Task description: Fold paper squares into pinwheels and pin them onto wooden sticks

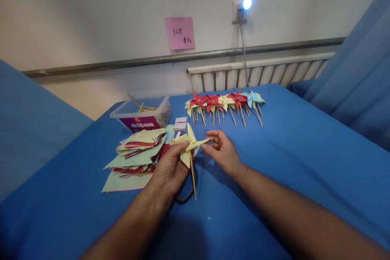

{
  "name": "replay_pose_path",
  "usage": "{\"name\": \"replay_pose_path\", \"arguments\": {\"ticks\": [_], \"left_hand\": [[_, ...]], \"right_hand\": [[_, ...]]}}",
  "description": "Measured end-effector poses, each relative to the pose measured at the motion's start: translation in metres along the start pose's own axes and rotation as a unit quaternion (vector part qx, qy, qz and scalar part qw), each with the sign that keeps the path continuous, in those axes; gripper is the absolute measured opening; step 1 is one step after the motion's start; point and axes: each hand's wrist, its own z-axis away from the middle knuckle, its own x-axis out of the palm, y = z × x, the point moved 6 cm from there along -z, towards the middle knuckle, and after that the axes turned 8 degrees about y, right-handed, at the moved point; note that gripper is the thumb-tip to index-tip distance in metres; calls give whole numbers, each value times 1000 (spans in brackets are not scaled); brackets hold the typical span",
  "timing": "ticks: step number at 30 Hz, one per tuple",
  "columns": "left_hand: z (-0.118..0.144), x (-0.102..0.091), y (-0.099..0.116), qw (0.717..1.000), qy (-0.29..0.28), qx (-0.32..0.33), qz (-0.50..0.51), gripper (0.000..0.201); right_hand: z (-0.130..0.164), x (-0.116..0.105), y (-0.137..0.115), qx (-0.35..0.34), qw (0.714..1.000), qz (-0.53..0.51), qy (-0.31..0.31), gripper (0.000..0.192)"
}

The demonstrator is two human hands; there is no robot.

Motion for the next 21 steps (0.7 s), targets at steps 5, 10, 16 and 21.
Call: {"name": "replay_pose_path", "arguments": {"ticks": [5, 10, 16, 21], "left_hand": [[3, 5, -8, 998, -49, -23, -19, 22], [5, 5, -14, 998, -53, -40, -25, 17], [6, 6, -13, 996, -62, -42, -38, 17], [3, 3, -9, 996, -55, -20, -60, 20]], "right_hand": [[11, 13, 5, 2, 998, 8, -58, 53], [9, 9, 5, -28, 993, 107, -32, 32], [6, 4, -1, -24, 988, 150, 2, 26], [6, 6, 0, -18, 991, 127, -36, 28]]}}
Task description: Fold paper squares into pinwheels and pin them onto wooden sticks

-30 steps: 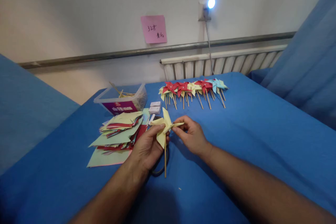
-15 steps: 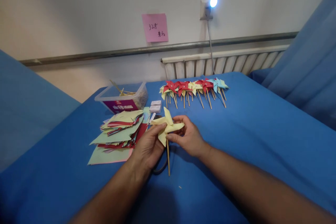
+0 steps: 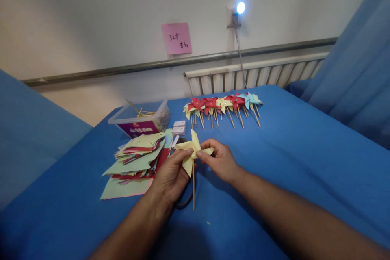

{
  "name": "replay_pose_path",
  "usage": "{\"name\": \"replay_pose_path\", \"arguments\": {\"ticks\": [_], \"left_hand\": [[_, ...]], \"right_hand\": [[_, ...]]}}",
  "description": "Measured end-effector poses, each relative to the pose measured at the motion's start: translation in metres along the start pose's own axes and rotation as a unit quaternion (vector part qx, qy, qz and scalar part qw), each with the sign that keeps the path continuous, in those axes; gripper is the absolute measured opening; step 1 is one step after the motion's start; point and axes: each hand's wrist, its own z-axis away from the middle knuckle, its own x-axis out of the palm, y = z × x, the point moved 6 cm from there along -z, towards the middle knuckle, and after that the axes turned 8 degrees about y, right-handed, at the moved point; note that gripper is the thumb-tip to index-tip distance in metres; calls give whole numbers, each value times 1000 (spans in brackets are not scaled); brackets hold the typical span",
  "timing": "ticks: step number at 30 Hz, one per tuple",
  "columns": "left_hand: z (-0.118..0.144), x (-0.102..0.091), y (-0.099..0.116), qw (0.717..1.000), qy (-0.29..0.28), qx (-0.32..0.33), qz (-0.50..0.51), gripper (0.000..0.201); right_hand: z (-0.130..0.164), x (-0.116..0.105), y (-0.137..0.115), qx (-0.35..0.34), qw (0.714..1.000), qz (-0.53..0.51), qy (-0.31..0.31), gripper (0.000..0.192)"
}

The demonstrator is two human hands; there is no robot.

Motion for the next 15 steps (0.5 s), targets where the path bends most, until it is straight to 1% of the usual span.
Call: {"name": "replay_pose_path", "arguments": {"ticks": [3, 5, 10, 12, 15], "left_hand": [[-1, -1, -1, 1000, -1, 3, 1, 22], [-1, -2, -1, 1000, 1, 3, 5, 22], [-2, -5, -3, 1000, 7, -4, 1, 20], [-3, -6, -1, 1000, 13, 2, -5, 21], [-3, -6, 2, 999, 17, 22, -25, 25]], "right_hand": [[1, 3, 0, -13, 999, -5, -29, 31], [3, 5, -1, -25, 999, 17, -34, 33], [4, 5, -7, -58, 995, 79, 0, 22], [3, 3, -8, -56, 996, 71, 7, 23], [-2, -2, -7, -22, 999, 20, 13, 27]]}}
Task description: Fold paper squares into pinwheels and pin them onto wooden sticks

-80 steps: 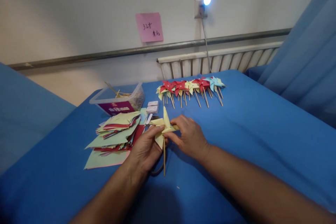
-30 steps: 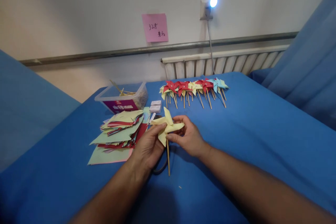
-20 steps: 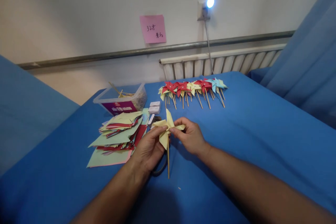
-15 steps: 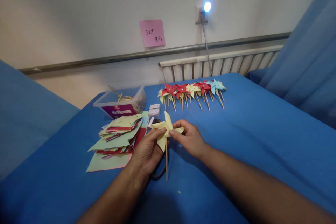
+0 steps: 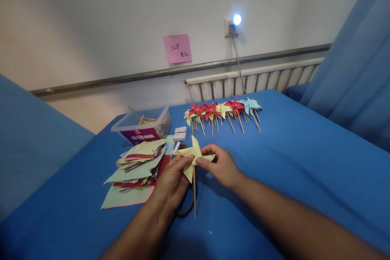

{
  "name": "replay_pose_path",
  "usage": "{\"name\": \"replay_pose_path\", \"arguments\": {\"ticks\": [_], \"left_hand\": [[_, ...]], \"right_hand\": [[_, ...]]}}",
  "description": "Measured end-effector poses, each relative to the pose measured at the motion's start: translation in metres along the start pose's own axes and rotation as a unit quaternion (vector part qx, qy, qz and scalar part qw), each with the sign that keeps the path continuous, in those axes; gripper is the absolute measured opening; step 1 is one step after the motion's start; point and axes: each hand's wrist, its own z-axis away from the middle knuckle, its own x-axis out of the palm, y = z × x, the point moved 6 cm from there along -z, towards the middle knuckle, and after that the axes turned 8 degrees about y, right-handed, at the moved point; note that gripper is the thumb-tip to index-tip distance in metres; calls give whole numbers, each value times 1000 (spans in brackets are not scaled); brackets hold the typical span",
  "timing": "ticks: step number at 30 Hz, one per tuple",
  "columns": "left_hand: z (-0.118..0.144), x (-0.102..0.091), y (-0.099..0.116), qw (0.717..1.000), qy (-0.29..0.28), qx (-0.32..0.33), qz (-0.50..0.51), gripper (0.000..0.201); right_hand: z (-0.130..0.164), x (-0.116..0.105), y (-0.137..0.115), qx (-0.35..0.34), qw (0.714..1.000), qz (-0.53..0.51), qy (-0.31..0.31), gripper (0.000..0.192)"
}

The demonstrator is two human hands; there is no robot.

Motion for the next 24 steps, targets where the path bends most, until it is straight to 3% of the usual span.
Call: {"name": "replay_pose_path", "arguments": {"ticks": [8, 18, 24], "left_hand": [[6, 5, -3, 999, -17, 17, -48, 26], [14, 18, 1, 994, -112, -16, -4, 21], [11, 18, -1, 993, -113, -20, -1, 22]], "right_hand": [[-3, 5, 6, 112, 980, -164, -34, 31], [-7, -1, 5, 152, 956, -250, -29, 27], [-4, 2, 2, 148, 949, -275, -30, 26]]}}
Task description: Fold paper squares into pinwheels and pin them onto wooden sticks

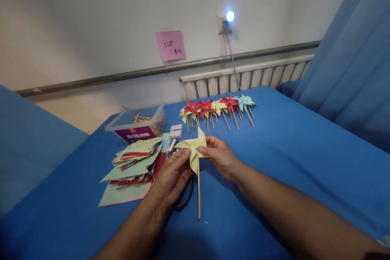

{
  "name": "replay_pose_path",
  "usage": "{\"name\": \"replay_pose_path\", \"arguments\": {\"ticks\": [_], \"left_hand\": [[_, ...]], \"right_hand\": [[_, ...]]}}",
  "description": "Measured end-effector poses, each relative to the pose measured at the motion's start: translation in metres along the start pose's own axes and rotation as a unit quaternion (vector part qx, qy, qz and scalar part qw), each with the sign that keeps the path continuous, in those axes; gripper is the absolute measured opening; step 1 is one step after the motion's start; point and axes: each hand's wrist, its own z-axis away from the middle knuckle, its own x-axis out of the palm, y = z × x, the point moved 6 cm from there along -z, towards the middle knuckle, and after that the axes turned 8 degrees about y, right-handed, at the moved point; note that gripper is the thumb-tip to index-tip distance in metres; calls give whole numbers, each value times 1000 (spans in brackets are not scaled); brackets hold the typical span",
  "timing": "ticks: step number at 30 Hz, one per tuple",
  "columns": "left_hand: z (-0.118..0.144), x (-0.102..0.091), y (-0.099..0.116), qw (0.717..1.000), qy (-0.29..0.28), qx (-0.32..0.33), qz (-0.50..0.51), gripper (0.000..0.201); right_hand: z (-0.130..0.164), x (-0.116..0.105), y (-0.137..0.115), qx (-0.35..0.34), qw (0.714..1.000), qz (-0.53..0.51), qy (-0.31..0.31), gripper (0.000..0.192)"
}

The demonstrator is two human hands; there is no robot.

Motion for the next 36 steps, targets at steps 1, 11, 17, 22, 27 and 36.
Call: {"name": "replay_pose_path", "arguments": {"ticks": [1, 11, 17, 22, 27, 36], "left_hand": [[0, 0, -1, 1000, 2, -2, 1, 23], [-1, -3, -2, 1000, 15, 3, -16, 26], [-3, -9, 10, 997, 61, 23, -38, 33], [-6, -13, 7, 994, 91, 10, -52, 34], [-6, -12, 3, 994, 83, 5, -73, 29], [-1, -8, 3, 994, 59, 6, -93, 34]], "right_hand": [[0, 1, 0, 0, 1000, -1, -2, 26], [3, 3, -1, 0, 1000, -12, -9, 24], [3, 3, 7, 24, 999, 2, -22, 26], [6, 5, 11, 26, 998, 41, -25, 28], [6, 5, 11, 28, 998, 51, -36, 29], [-1, -4, 11, 33, 999, 12, 2, 27]]}}
